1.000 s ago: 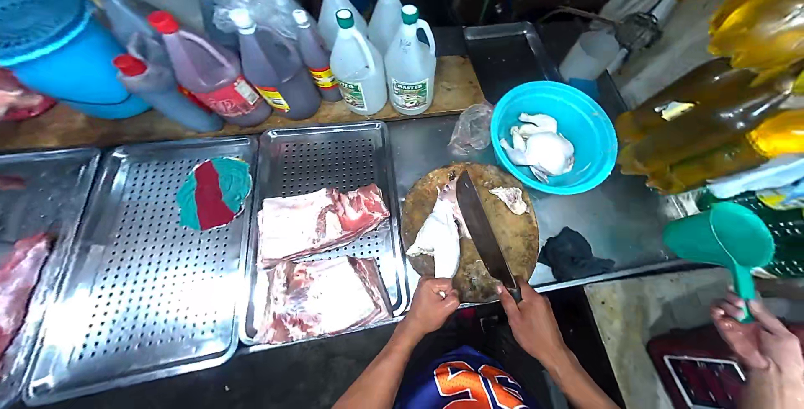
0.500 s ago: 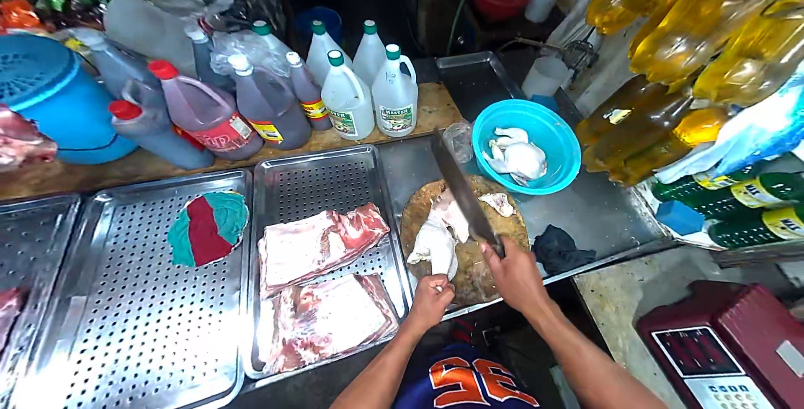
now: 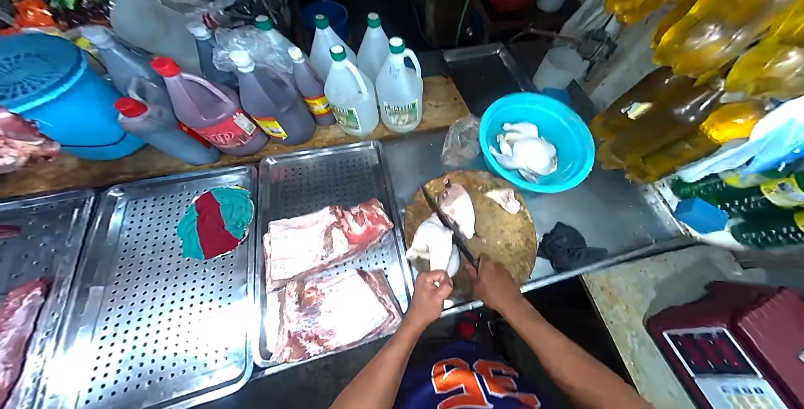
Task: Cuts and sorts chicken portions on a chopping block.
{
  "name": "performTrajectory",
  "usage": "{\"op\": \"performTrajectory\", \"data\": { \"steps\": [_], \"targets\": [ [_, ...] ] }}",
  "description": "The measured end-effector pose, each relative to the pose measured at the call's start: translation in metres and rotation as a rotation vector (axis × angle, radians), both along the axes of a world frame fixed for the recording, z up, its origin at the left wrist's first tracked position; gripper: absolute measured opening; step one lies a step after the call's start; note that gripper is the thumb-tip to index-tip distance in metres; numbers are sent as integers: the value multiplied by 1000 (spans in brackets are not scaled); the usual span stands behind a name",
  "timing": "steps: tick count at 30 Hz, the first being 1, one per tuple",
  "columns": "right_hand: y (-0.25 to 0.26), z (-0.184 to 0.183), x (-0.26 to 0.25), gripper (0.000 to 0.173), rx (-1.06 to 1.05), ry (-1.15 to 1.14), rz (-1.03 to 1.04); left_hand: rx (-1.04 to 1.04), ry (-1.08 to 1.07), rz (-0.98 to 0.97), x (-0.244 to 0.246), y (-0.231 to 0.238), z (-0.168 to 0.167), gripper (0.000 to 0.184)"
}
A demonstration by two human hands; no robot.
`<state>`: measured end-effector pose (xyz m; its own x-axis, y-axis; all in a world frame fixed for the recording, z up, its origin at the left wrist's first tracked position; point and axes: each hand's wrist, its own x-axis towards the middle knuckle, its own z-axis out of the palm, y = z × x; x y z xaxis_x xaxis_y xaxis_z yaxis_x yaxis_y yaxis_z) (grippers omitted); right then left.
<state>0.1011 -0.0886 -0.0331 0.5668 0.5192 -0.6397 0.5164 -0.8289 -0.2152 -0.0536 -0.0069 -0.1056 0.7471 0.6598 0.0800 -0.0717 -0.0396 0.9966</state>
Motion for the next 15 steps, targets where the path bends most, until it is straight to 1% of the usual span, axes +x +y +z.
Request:
{"op": "performTrajectory", "data": {
  "steps": [1,3,4,6,8,10,11,13,15],
  "targets": [
    [-5,3,1,58,-9,12,2,-4,0,4,-4,-2,0,28],
    [-7,4,16,56,48,22,-17,-29,-65,42,1,6,2,28],
    [-17,2,17,55,87,36,-51,-68,-99,71,-2,6,3,27],
    [-38,1,17,54,193,61,-184,-189,-209,125,-9,10,7,28],
    [-57,2,22,49,330,85,-344,-307,-304,170,-14,15,8,28],
    [-70,7,31,45,479,120,-480,-387,-368,187,-19,19,10,29],
    [-73,14,38,44,542,126,-514,-404,-379,185,-19,21,11,30],
    [-74,33,47,42,625,124,-528,-405,-373,171,-15,23,12,30],
    [-74,47,49,42,650,109,-483,-396,-357,149,-9,24,15,30]
  ]
}}
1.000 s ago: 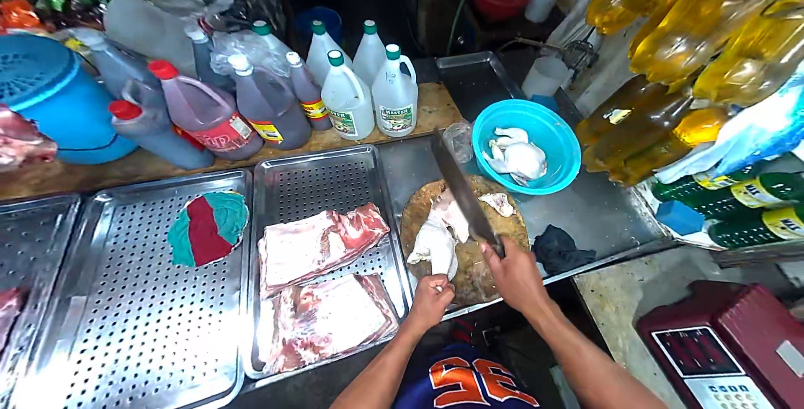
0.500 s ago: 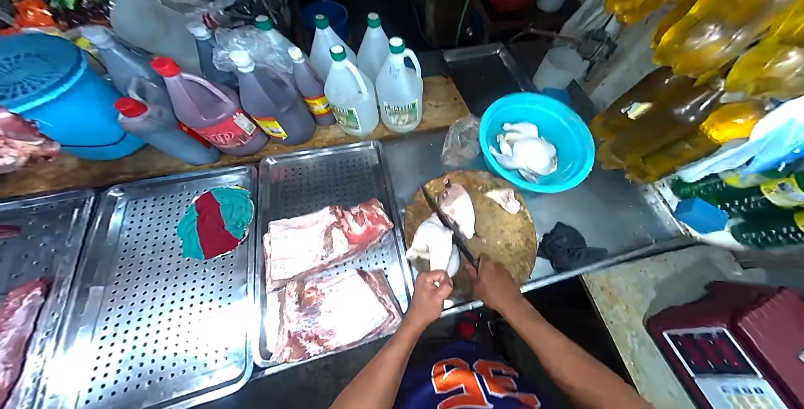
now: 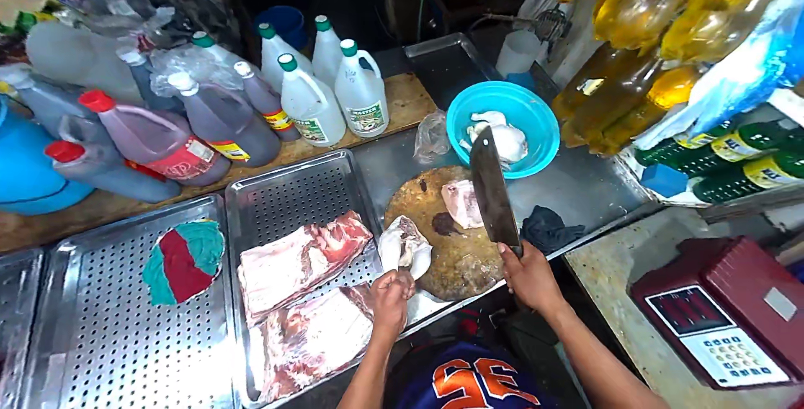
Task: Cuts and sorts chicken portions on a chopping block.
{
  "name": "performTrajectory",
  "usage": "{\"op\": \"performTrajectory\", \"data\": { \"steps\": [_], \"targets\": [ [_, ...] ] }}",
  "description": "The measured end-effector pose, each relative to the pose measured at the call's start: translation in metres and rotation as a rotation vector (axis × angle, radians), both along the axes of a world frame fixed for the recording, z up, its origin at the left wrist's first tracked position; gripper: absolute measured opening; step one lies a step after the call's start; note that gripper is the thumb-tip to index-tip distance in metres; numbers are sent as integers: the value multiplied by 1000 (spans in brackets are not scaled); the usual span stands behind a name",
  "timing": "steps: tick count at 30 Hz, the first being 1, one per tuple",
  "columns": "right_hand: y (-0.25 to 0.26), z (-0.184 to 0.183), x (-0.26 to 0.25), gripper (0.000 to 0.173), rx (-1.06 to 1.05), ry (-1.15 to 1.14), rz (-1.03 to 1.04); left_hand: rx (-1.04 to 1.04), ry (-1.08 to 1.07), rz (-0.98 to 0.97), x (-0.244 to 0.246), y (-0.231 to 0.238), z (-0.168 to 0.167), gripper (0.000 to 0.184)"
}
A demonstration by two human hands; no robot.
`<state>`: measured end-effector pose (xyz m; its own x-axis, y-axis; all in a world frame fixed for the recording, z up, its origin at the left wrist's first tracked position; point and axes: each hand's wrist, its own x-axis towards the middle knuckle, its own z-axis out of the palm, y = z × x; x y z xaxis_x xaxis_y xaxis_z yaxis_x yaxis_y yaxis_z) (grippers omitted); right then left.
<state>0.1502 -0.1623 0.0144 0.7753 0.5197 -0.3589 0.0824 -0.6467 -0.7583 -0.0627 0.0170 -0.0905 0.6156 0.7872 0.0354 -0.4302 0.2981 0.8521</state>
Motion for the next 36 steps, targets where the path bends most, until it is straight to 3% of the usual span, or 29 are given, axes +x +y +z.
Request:
{"op": "performTrajectory", "data": {
  "steps": [3,7,13,14,16,19,23,25,28,32,36],
  "targets": [
    [-5,3,-8,45,-155,-59,125,-22,-4,-21,16,3,14,30],
    [-30,-60,-24,55,-444,-12,299,-147,-67,-50,51,3,53,27],
    [-46,-79,-27,53,-371,44,242,-278,-247,-135,88,-13,97,21],
    [-51,-81,-27,52,-328,44,227,-301,-215,-175,85,-12,96,31],
    [-65,-83,-23,51,-287,23,191,-364,-94,-246,68,-10,84,50],
    [-96,-78,-15,52,-281,-39,135,-365,222,-321,21,-8,66,61],
    [-126,-80,2,52,-305,-93,125,-6,878,-274,-28,6,69,65],
    [-131,-89,12,52,-328,-98,160,87,1073,-197,-40,18,75,70],
    [-130,-98,21,51,-334,-85,202,104,1168,-47,-45,35,82,67],
    [-130,-92,34,51,-328,-61,237,-77,1118,-1,-15,30,71,57],
    [-135,-95,37,50,-293,-36,252,-26,1187,-19,23,14,44,67]
  ]
}}
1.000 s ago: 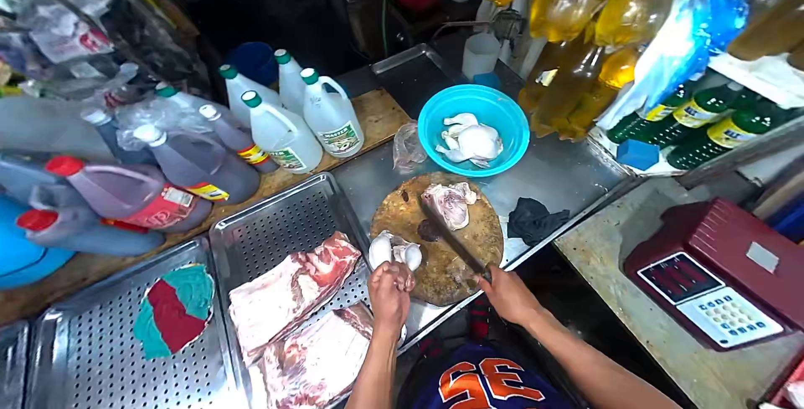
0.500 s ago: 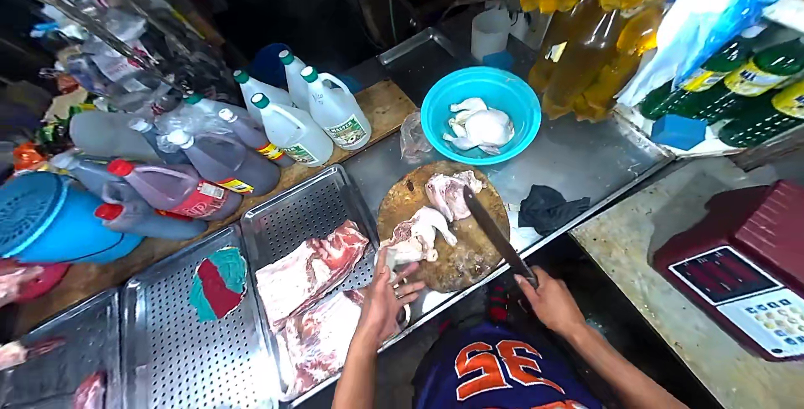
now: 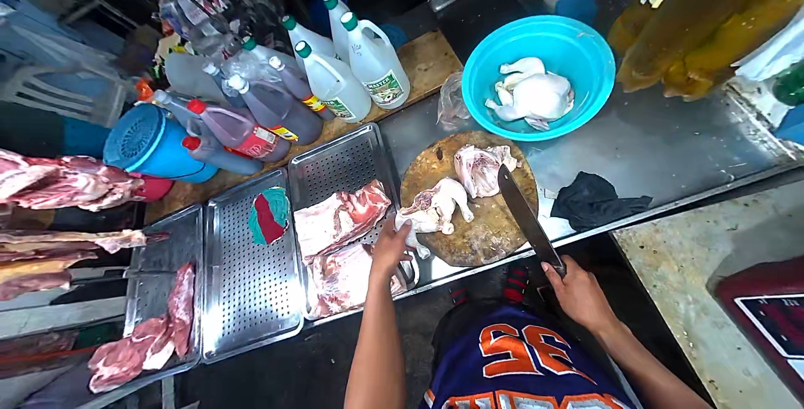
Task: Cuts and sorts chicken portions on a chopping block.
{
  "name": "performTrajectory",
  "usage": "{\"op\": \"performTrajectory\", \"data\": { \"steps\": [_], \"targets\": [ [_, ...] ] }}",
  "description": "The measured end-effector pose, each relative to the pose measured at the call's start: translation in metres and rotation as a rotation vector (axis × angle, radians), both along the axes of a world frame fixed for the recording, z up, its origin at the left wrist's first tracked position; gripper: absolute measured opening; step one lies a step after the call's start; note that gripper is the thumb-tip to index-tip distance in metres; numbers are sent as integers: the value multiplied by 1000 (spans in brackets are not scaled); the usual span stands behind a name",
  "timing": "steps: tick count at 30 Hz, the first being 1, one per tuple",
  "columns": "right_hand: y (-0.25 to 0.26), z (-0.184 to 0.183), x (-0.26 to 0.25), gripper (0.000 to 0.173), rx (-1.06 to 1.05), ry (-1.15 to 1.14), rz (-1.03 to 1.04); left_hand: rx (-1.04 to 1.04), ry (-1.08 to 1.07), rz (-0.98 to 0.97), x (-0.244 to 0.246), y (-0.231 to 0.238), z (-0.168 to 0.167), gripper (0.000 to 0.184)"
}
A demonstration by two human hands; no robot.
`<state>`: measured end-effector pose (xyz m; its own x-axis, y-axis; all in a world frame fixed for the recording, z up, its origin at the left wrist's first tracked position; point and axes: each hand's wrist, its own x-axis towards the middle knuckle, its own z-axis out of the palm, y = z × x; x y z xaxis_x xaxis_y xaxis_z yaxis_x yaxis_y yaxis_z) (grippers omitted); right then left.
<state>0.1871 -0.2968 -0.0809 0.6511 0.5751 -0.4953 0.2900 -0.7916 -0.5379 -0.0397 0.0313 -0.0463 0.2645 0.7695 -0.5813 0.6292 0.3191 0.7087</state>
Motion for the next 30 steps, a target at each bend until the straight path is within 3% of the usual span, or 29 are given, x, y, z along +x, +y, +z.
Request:
{"op": "performTrajectory", "data": {
  "steps": [4,11,22,30],
  "targets": [
    [-4,-12,4,52,17,-26,39,108,124,14,15,-7,-14,70],
    [-8,-16,13,50,23,-33,104,35,-57,185,11,-15,-25,50],
    [-12,-26,9,49,96,-113,97,-68,-168,267,7,-35,-28,47],
    [-5,-20,-10,50,31,-151,12,-140,-173,123,-4,-11,-43,50]
  ]
}}
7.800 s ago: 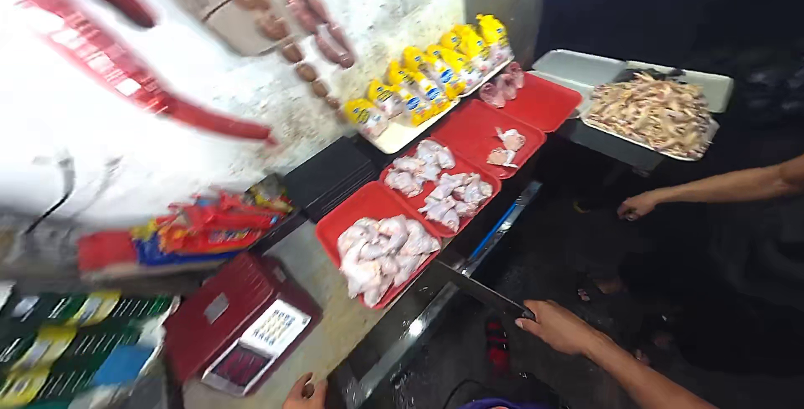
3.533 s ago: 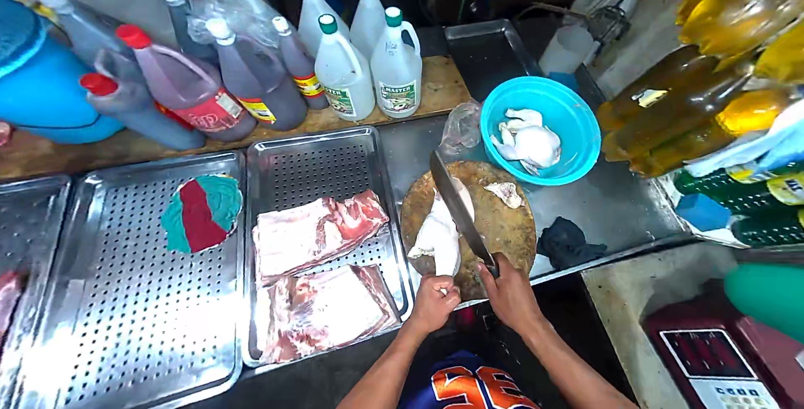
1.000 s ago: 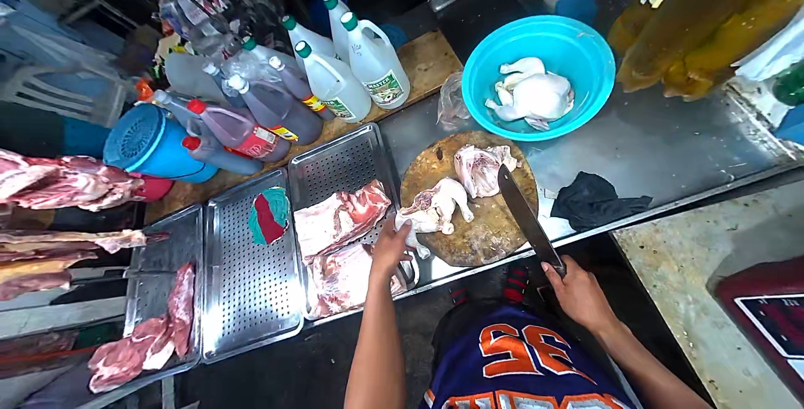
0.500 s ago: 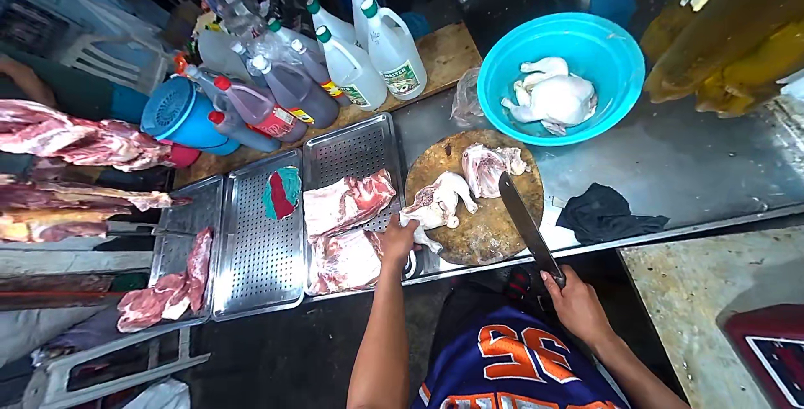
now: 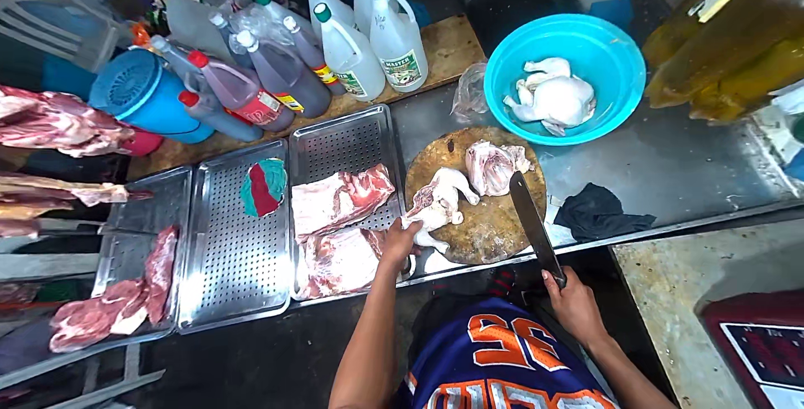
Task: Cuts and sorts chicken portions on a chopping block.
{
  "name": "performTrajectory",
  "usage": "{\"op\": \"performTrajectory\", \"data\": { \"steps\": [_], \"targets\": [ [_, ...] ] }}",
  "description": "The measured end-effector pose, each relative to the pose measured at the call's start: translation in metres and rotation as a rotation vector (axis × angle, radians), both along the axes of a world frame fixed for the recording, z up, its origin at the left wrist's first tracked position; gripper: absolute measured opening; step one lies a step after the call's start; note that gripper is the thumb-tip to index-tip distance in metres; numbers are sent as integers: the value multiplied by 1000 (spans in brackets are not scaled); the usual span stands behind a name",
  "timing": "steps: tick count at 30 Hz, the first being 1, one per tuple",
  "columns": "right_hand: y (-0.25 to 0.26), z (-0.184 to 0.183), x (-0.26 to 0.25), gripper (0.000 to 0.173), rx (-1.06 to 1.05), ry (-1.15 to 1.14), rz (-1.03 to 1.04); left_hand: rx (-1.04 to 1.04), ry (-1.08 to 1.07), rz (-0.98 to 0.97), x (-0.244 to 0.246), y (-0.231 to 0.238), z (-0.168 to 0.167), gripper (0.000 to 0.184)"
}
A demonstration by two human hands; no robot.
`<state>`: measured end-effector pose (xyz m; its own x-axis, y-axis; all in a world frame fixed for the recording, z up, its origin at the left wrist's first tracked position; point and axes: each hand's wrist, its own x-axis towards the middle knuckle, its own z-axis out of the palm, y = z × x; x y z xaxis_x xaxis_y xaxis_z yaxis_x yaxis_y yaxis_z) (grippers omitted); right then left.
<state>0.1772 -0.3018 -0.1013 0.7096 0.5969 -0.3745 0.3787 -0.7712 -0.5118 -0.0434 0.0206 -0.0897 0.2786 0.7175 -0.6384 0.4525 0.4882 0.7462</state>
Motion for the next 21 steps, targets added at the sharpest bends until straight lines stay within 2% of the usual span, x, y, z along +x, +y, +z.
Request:
{"op": "performTrajectory", "data": {
  "steps": [4,7,10,13,17,21],
  "targets": [
    [9,1,-20,46,28,-20,-126,-17,22,-78,-2,3,1,50],
    [14,14,-26,48,-37,-25,-149,-100,-56,-70,-5,-4,0,49],
    [15,29,-38,48,-63,-43,-170,-248,-178,-5,-4,-6,5,44],
    [6,37,-60,51,-91,-21,-178,-446,-261,89,2,5,14,48],
    [1,33,-86,51,-187,45,-179,-633,-295,58,21,9,20,24],
    [9,41,-94,52,-226,64,-222,-664,-398,190,28,-7,22,18]
  ]
}}
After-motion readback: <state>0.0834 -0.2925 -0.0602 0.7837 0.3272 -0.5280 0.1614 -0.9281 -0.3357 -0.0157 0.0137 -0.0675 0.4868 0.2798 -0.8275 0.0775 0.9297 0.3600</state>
